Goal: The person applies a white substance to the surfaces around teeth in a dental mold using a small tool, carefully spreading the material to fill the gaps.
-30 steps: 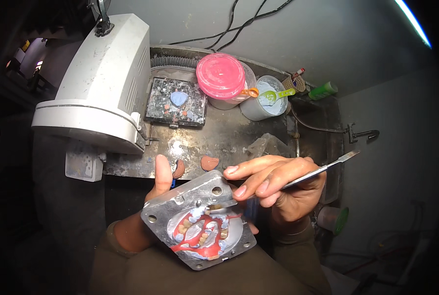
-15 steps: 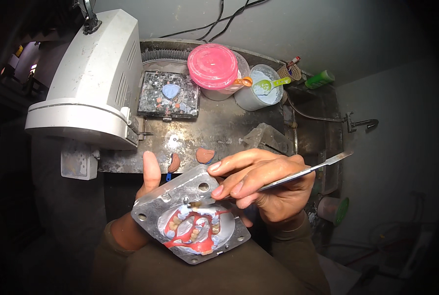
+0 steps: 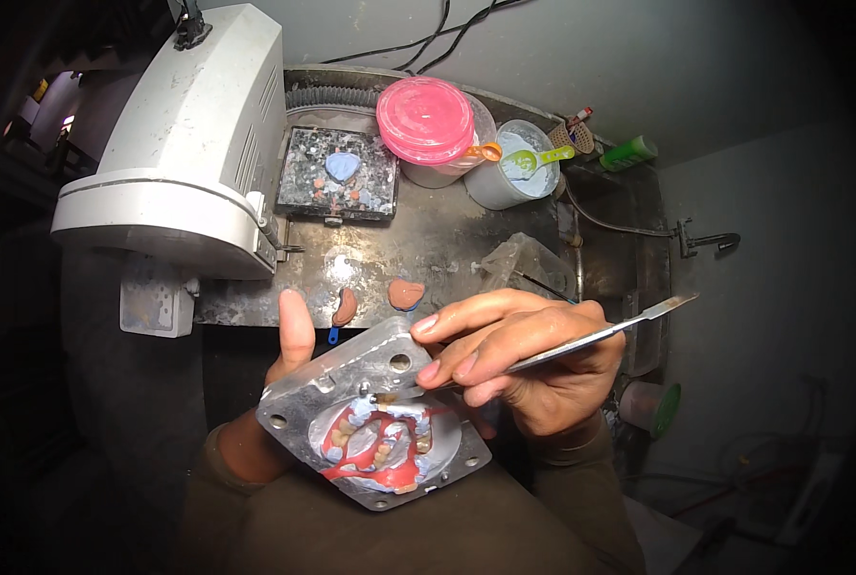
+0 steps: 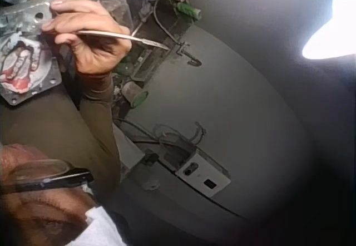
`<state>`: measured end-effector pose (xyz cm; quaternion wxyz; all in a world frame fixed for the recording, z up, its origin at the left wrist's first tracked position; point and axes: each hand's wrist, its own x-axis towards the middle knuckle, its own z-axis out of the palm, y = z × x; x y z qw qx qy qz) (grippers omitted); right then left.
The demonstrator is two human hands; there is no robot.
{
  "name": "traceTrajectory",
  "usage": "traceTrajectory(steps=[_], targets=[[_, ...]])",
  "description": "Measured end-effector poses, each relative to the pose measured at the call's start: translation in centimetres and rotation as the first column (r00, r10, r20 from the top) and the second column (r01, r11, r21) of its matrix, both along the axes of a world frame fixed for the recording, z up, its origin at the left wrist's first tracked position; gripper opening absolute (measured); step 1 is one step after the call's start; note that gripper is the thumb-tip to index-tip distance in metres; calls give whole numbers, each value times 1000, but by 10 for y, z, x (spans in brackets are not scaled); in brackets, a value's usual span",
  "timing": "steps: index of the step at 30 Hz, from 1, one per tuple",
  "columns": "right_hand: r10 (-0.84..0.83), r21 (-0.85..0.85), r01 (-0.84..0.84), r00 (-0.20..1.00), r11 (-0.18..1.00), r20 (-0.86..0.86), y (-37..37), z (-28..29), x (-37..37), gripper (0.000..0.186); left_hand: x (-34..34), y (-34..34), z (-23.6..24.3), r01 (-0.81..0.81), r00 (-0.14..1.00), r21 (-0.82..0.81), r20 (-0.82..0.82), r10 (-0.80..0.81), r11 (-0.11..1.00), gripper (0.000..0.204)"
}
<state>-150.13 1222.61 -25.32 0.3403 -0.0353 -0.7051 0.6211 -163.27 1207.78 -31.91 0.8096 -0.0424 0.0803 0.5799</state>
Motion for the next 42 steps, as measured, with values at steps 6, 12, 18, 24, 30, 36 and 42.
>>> traceTrajectory(steps=[6, 12, 18, 24, 30, 36, 42], targets=[[-84, -99, 78, 994, 992, -64, -16, -1, -4, 22, 9, -10, -27, -224, 830, 273, 557, 36, 936, 123], [-70, -39, 71, 997, 997, 39, -20, -2, 0, 23, 8, -19, -37, -242, 811, 280, 584, 35, 929, 123], [-17, 347, 6, 999, 938, 28, -13, 8, 8, 24, -1, -27, -30, -137, 990, 251, 76, 122, 958, 119], [113, 527, -269, 944, 806, 310, -24, 38, 15, 36, 2, -30, -42, -268, 897, 351, 432, 99, 897, 135], [-72, 700, -87, 978, 709, 195, -42, 29, 7, 19, -2, -34, -17, -178, 963, 182, 235, 133, 967, 130], [-93, 745, -49, 985, 666, 148, -38, 26, 17, 22, 6, -32, -9, -132, 987, 67, -80, 137, 989, 130], [-36, 734, -96, 986, 672, 162, -31, 27, 25, 22, 15, -25, -17, -241, 965, 209, 161, 209, 948, 130]])
